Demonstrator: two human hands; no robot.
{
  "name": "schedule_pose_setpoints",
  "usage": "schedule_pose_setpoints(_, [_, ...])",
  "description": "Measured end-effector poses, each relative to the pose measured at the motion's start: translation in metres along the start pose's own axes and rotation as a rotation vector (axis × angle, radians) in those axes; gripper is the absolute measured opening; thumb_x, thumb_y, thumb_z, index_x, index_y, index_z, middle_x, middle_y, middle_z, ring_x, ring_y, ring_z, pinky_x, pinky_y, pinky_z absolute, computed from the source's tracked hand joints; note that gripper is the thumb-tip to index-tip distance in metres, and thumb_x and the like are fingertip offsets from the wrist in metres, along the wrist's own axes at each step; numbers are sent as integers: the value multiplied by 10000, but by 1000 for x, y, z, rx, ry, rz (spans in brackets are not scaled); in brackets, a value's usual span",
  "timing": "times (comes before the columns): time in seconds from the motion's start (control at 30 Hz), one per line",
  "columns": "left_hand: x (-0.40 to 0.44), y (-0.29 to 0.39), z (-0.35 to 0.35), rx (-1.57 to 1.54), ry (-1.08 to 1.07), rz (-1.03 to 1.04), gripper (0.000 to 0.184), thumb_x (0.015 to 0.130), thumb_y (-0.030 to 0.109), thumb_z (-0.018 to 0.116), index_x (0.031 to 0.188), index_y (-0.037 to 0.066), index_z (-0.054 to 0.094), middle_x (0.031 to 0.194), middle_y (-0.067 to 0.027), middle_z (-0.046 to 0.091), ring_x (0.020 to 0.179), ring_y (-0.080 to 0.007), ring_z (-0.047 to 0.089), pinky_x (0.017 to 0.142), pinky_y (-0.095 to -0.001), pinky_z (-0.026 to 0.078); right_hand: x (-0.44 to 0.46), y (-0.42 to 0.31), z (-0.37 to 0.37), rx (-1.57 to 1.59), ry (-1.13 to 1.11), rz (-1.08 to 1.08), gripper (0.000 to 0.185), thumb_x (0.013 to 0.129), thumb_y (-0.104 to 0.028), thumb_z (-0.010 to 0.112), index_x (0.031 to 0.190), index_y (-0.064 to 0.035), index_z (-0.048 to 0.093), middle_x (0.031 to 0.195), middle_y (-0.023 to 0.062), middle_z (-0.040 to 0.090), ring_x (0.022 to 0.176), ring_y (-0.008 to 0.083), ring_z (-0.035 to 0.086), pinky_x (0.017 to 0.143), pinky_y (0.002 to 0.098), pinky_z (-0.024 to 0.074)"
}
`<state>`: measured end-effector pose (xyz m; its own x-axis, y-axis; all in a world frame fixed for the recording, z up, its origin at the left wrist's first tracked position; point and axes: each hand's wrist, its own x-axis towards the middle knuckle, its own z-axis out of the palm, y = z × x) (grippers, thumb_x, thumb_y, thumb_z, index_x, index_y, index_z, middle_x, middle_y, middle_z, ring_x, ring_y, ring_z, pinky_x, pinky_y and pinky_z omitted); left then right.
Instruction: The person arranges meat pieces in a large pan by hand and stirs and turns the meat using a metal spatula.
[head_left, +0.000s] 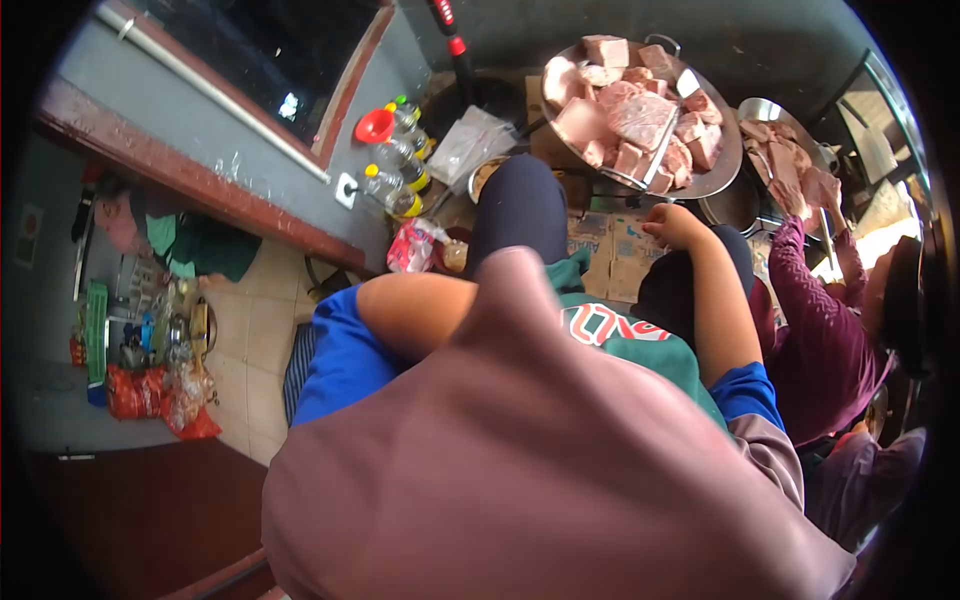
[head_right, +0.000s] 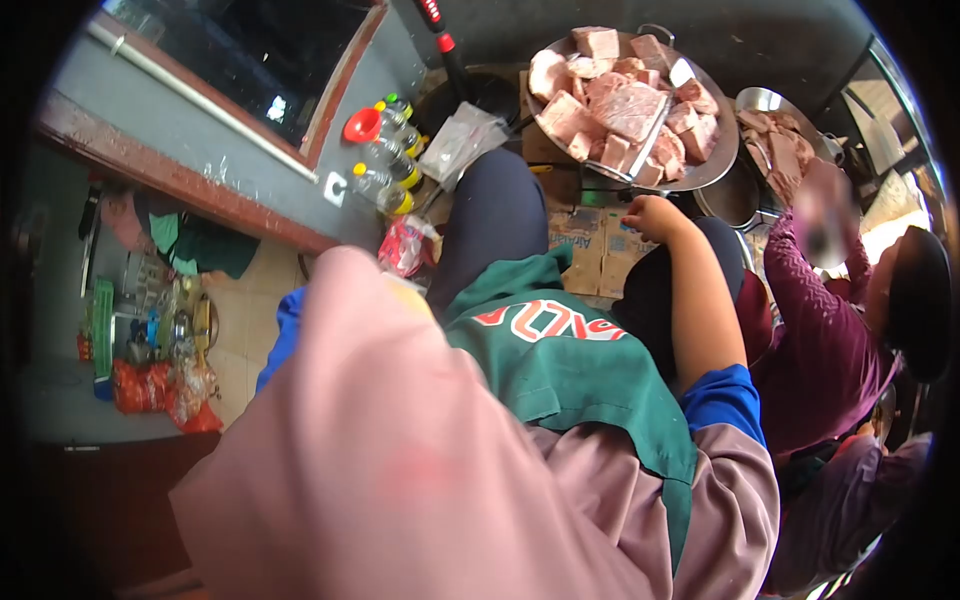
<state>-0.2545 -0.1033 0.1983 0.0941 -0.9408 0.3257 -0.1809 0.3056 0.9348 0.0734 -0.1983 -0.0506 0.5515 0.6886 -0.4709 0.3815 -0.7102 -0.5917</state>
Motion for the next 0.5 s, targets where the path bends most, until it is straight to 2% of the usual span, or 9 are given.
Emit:
schedule_pose_setpoints(0.13, [-3,-6,-3,-32,14,26,424,814,215,655,1140,-50,598,1087,-159,672,988,-198,624,855,-322,488,-6,-10,-3,-15,-13,-14,236,881,-195,645,1003,5,614,788,122,656,612,176,632,551,330,506])
schedule_pose_setpoints(0.3, [-4,-8,-9,-86,10,78,431,818,227,652,1145,-48,596,1088,-162,670,991,-202,624,854,-323,489,-6,-10,-8,-32,-61,27,253,881,-221,656,985,2,596,810,83,652,634,166,632,555,316,505])
schedule_pose_setpoints(0.5, [-14,-7,-12,-91,70,93,439,823,241,649,1150,-46,593,1089,-166,668,995,-206,624,852,-324,490,7,-8,-5,-32,-51,3,238,891,-215,647,992,-5,604,788,83,646,611,156,604,553,312,506])
